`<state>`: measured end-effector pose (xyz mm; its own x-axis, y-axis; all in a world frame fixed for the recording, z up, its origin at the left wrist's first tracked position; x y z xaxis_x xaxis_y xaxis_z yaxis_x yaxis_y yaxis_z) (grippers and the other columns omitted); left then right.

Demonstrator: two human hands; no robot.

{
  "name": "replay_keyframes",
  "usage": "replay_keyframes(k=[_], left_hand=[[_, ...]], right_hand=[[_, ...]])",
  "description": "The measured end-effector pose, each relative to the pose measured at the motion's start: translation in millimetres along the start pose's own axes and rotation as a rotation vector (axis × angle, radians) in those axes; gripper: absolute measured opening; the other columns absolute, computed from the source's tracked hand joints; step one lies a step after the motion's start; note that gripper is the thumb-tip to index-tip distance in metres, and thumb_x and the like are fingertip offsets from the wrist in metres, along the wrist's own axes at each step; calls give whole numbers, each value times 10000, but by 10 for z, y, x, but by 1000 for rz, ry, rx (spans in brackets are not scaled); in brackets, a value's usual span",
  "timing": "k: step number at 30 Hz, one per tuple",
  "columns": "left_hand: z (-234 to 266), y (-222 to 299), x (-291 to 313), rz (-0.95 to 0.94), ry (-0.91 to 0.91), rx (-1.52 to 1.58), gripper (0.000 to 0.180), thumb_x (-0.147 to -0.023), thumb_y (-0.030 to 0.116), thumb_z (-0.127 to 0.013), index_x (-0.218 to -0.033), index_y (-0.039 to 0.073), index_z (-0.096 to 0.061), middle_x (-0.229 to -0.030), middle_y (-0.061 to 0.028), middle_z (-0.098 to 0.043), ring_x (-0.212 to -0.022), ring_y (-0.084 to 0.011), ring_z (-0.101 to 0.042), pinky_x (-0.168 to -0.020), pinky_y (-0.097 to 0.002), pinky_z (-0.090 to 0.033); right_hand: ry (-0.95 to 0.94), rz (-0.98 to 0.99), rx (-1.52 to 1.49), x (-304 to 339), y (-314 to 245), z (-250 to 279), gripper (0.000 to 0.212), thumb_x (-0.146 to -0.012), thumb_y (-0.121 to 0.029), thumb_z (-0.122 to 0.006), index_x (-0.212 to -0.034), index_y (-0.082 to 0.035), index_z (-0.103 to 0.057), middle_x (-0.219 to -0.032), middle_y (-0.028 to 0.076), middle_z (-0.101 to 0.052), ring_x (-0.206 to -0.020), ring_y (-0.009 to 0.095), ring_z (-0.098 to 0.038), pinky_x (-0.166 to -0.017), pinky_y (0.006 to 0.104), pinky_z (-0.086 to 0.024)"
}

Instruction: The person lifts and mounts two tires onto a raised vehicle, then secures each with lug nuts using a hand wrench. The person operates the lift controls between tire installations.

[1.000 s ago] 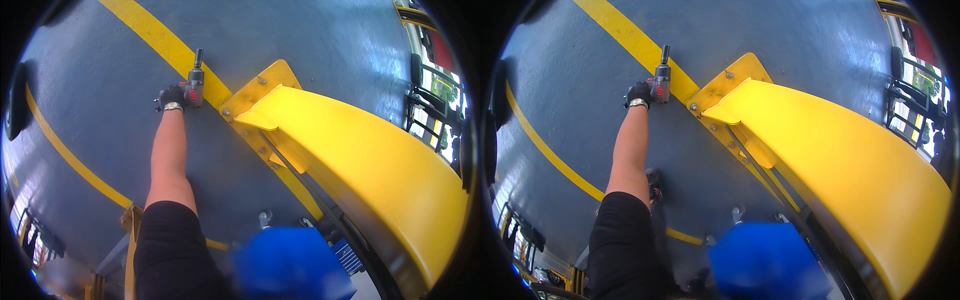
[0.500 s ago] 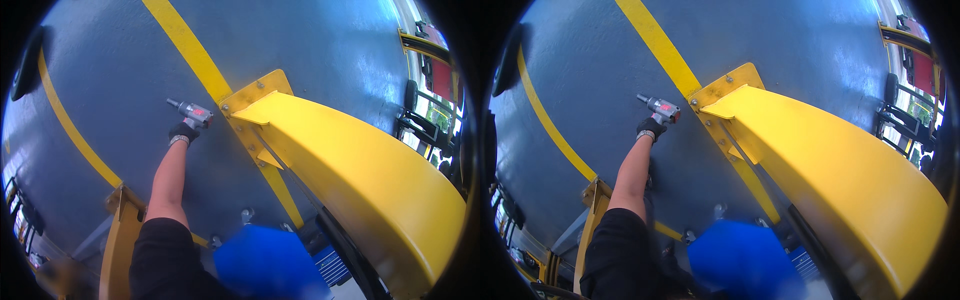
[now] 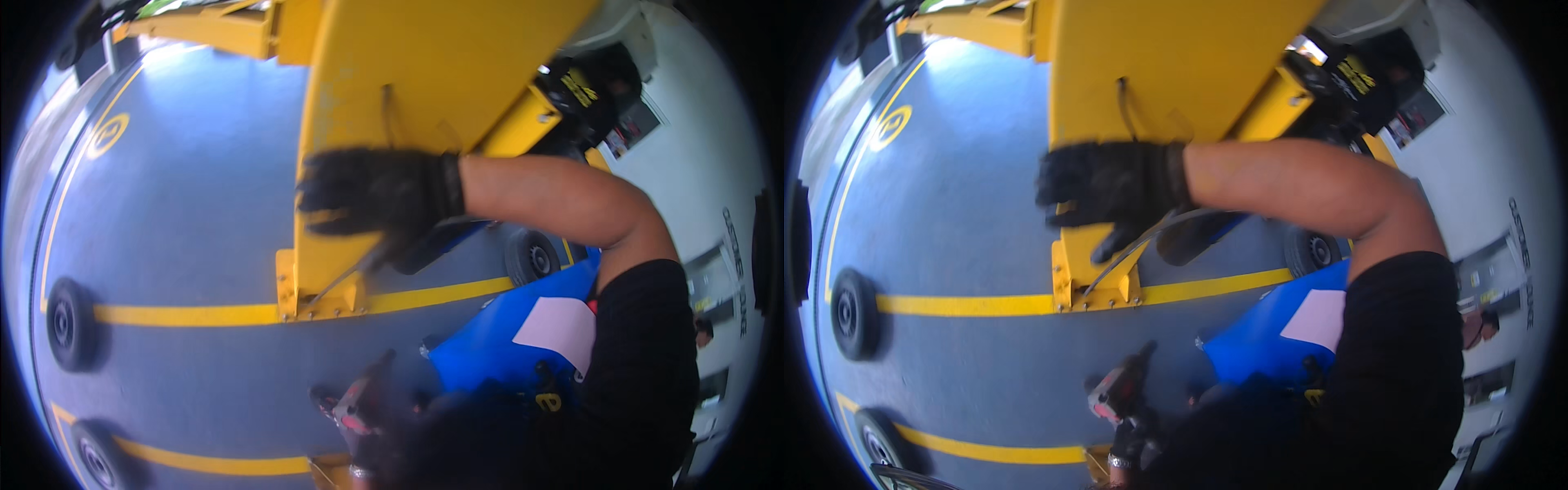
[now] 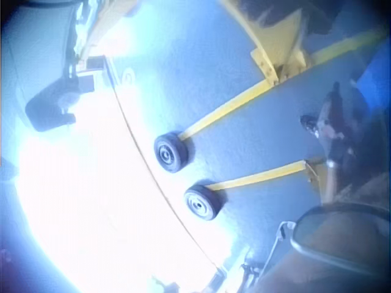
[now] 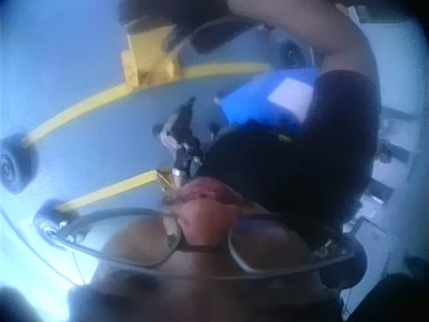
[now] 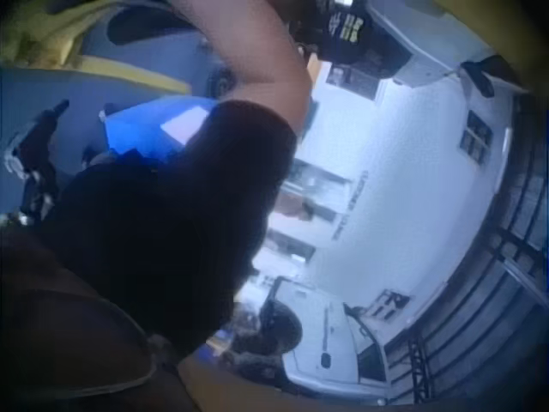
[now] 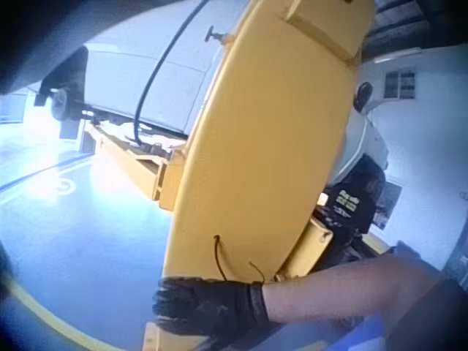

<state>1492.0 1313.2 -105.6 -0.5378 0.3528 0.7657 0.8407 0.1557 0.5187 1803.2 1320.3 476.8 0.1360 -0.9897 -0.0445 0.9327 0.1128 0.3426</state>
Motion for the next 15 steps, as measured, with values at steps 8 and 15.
replay_keyframes(k=[8,15], left_hand=[[-998,1655,771,-180,-206,-537,520,-860,521,-647,-911,4,-648,-766,-110,-644,-742,-253,-632,-684,-388,-486],[-2277,2286,1151,-295,-442,-863,497,-850,511,-659,-905,18,-636,-780,-102,-632,-744,-245,-615,-677,-384,-477]], right_hand=[[42,-754,-494,1279,-1910,0,515,-778,-409,-723,-1155,-80,-600,-1142,136,-616,-1023,321,-599,-929,445,-461],[400,-1033,-249,1912,-2470,841,131,-836,-231,-612,-752,-134,-585,-735,54,-602,-702,244,-614,-662,418,-489]])
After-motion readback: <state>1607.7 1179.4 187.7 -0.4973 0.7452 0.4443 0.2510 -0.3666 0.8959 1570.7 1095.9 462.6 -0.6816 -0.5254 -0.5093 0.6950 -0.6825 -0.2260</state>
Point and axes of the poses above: each hand's wrist, its own x-axis away from the middle knuckle, its own z-axis out of the back of the hand, y = z × x, the point moved 9 cm from there along -x, towards the middle knuckle
